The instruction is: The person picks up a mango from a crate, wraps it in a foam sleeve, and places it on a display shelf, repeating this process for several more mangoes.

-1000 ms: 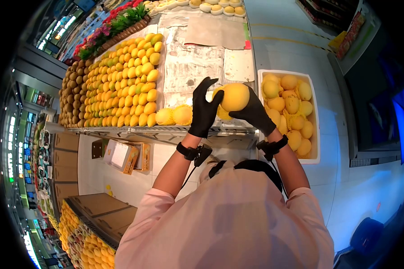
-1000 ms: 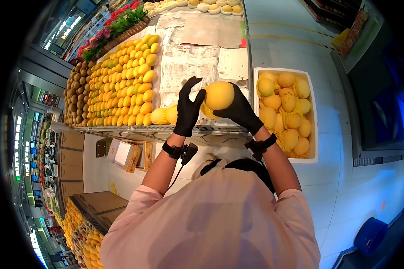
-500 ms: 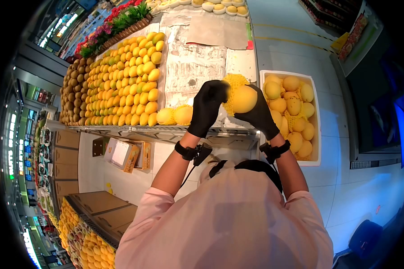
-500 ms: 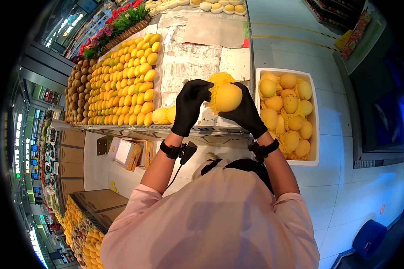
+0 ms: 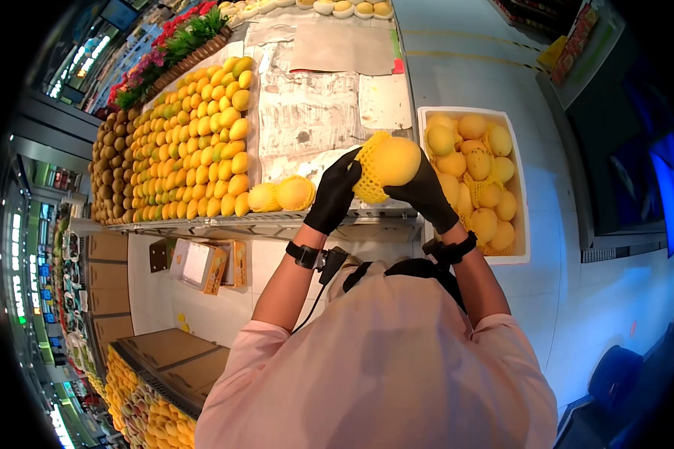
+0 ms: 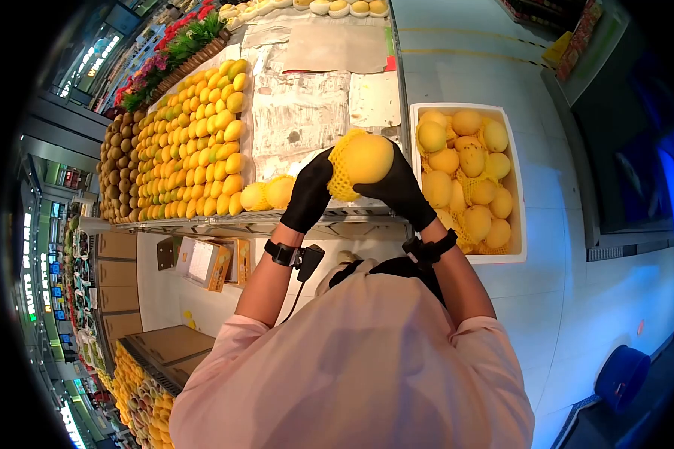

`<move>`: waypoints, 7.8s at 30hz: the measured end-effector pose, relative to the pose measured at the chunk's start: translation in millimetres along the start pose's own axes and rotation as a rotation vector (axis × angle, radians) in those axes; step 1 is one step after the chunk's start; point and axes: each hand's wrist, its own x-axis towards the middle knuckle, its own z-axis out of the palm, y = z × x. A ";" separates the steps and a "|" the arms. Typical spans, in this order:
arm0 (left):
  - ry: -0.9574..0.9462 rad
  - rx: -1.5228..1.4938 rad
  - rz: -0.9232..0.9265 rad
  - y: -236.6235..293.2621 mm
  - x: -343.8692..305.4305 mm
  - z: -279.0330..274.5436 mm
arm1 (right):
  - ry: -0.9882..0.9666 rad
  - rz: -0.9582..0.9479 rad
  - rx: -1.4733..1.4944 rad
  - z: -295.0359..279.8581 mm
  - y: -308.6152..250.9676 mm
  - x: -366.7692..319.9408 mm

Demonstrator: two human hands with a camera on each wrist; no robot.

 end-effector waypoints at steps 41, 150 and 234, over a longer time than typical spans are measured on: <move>-0.233 -0.961 -0.045 -22.1 -9.3 1.5 | 0.096 0.356 0.619 3.7 -25.1 2.6; -0.548 1.148 0.152 -271.9 174.3 159.5 | 0.907 0.261 1.043 -130.5 10.0 -308.7; -0.277 0.930 0.542 -190.1 155.3 187.7 | 0.675 0.501 0.164 -135.4 5.3 -257.2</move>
